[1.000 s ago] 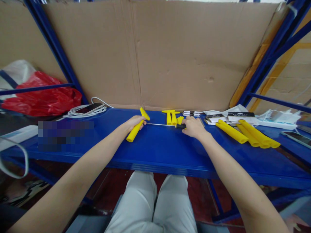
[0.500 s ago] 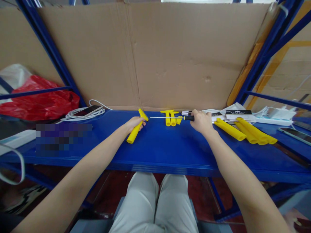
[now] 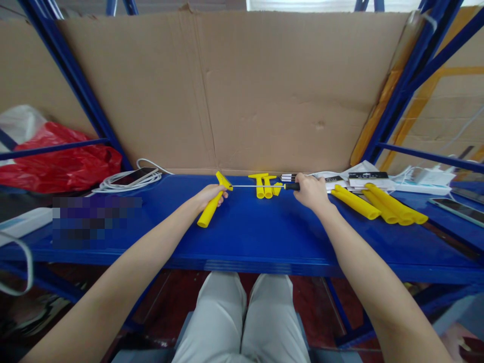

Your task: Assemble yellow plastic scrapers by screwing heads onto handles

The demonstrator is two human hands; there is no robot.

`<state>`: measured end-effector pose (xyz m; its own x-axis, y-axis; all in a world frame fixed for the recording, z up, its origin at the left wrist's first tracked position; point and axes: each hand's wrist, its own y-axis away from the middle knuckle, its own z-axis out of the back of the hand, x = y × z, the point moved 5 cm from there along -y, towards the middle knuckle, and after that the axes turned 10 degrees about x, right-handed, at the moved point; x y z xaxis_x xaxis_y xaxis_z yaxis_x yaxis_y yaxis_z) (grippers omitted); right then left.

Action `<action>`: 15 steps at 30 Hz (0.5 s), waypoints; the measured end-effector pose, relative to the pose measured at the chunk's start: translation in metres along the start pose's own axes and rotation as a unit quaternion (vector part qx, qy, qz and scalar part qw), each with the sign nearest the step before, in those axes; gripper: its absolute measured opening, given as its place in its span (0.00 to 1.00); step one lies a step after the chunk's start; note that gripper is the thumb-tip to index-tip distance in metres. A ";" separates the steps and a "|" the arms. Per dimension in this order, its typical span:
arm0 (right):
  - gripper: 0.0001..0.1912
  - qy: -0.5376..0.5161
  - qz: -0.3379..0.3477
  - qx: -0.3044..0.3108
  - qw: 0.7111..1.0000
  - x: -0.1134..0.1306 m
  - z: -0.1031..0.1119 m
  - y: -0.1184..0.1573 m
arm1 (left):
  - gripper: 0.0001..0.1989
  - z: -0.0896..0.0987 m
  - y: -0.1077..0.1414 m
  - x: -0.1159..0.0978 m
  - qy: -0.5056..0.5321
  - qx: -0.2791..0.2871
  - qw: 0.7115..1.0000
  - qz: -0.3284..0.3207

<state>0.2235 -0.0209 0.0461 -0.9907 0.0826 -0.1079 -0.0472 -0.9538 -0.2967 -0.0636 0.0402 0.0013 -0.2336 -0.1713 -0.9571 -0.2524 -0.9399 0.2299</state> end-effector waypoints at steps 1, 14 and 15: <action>0.14 0.000 0.000 0.000 1.000 0.000 0.000 0.000 | 0.06 0.000 0.000 0.000 0.004 0.000 1.000 0.001; 0.14 -0.010 0.021 -0.006 1.000 0.001 -0.003 -0.002 | 0.07 0.000 0.003 -0.004 0.103 -0.008 0.995 -0.008; 0.14 -0.010 0.022 -0.007 1.000 0.001 -0.003 -0.002 | 0.07 0.000 0.003 -0.004 0.098 -0.007 0.995 -0.007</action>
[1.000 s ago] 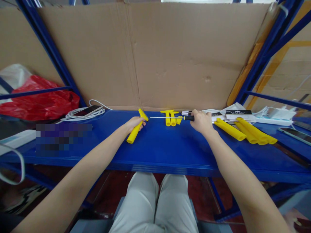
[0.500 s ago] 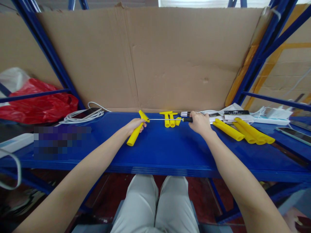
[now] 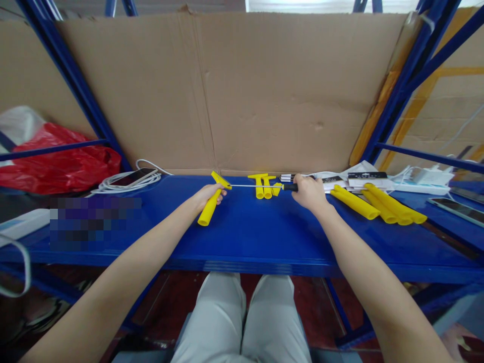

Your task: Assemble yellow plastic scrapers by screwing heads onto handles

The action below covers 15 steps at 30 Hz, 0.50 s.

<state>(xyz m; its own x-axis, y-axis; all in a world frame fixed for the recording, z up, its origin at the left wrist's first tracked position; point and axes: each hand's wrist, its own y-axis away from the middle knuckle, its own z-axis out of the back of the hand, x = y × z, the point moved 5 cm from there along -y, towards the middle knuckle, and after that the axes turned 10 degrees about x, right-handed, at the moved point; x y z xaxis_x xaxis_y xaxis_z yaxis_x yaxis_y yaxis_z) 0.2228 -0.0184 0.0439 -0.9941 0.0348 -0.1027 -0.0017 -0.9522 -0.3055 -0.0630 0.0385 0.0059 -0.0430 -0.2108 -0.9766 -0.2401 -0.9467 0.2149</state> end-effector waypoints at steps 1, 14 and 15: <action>0.14 0.000 0.001 -0.002 1.000 0.000 0.000 0.000 | 0.07 0.000 0.000 0.000 -0.008 0.001 1.000 0.001; 0.21 -0.001 0.075 0.002 0.997 -0.012 -0.008 -0.005 | 0.03 0.002 -0.005 0.005 -0.131 0.010 0.991 -0.016; 0.21 0.005 0.078 0.002 0.997 -0.012 -0.008 -0.005 | 0.03 0.002 -0.005 0.005 -0.135 0.012 0.991 -0.020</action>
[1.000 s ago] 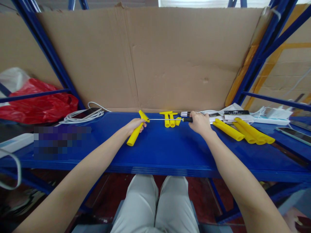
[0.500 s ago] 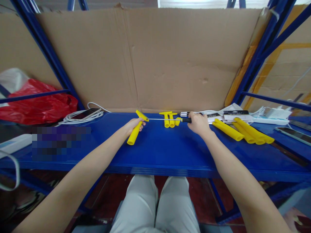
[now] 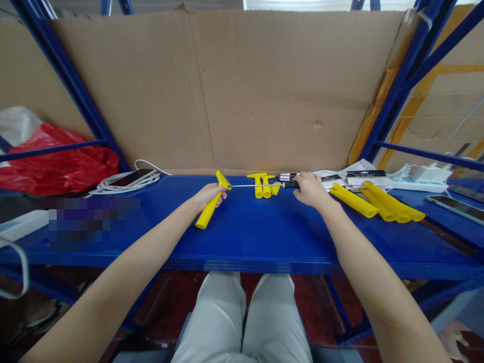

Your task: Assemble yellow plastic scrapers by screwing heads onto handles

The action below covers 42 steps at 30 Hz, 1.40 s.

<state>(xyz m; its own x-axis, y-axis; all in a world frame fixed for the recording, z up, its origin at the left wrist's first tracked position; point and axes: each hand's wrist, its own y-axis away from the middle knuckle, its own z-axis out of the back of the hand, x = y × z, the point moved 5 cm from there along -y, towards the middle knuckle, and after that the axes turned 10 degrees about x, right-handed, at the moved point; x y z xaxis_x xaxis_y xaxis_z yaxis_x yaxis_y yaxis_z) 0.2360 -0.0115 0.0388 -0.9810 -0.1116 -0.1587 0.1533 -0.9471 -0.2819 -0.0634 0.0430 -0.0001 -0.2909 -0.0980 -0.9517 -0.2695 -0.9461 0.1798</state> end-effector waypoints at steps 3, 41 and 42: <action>0.20 0.025 0.001 -0.001 1.000 -0.002 0.001 0.000 | 0.03 -0.002 0.000 -0.001 -0.006 0.007 1.000 -0.008; 0.20 0.043 -0.084 0.105 0.990 0.005 0.003 0.008 | 0.08 -0.003 0.003 -0.002 -0.046 -0.008 0.999 -0.003; 0.21 0.036 -0.088 0.113 0.989 0.006 0.003 0.008 | 0.09 -0.003 0.003 -0.001 -0.047 -0.008 0.999 -0.004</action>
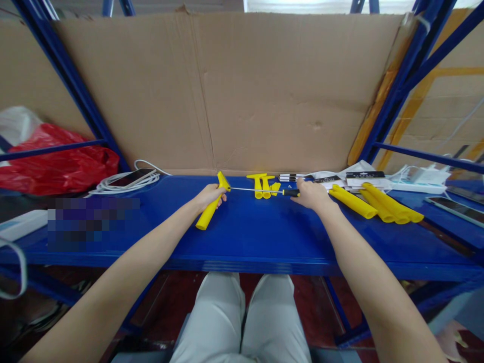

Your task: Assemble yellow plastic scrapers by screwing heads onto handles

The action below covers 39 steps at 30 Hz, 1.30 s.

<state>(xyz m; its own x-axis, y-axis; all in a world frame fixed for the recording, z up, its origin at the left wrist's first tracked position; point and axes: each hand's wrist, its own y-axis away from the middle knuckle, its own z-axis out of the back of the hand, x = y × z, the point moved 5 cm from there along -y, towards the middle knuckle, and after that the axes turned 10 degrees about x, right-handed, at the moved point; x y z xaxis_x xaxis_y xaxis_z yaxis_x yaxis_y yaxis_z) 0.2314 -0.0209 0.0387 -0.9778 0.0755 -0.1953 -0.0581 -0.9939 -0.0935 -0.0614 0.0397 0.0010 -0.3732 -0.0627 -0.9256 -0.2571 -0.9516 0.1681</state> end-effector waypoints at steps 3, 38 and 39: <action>0.19 -0.009 0.016 0.018 1.000 0.002 0.002 0.000 | 0.09 0.001 -0.001 0.001 0.001 -0.002 1.000 -0.004; 0.16 -0.030 0.051 -0.009 0.998 -0.001 -0.003 -0.004 | 0.06 0.003 -0.001 0.000 -0.015 -0.019 1.000 -0.013; 0.16 -0.030 0.054 -0.010 0.998 -0.002 -0.003 -0.004 | 0.06 0.002 0.000 -0.001 -0.016 -0.019 1.000 -0.013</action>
<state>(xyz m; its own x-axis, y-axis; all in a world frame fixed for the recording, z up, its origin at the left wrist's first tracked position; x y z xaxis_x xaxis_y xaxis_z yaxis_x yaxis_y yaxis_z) 0.2337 -0.0164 0.0365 -0.9886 -0.0375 -0.1459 0.0515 -0.9943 -0.0938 -0.0632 0.0406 0.0028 -0.3955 -0.0277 -0.9180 -0.2334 -0.9637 0.1296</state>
